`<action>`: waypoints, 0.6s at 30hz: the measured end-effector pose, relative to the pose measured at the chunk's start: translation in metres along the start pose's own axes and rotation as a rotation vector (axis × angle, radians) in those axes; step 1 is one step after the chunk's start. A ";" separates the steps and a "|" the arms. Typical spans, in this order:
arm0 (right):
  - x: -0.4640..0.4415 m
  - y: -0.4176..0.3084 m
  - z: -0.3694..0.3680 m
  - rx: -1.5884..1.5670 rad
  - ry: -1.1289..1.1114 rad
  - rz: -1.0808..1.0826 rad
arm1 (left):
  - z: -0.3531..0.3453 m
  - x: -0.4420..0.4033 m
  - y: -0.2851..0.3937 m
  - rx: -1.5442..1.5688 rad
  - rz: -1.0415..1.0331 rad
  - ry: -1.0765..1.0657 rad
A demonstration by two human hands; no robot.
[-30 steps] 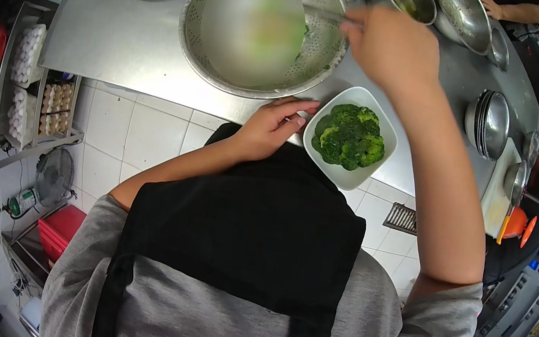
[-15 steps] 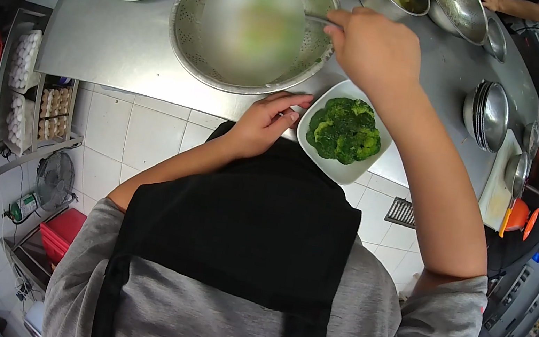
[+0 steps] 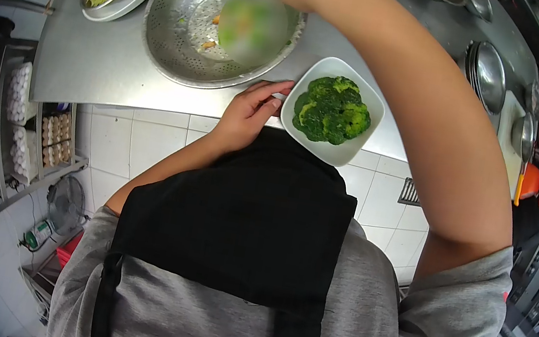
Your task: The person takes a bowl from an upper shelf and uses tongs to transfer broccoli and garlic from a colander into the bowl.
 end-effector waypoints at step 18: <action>0.294 0.067 -0.172 -0.735 0.600 -0.489 | -0.003 -0.004 -0.005 0.114 0.205 -0.198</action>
Point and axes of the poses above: each hand's wrist, its own x-axis away from the middle knuckle, its own z-axis out of the back of the hand, y = z × x, the point moved 6 cm from there along -x, towards the middle knuckle, and after that the axes turned 3 degrees about z, right-handed, at the moved point
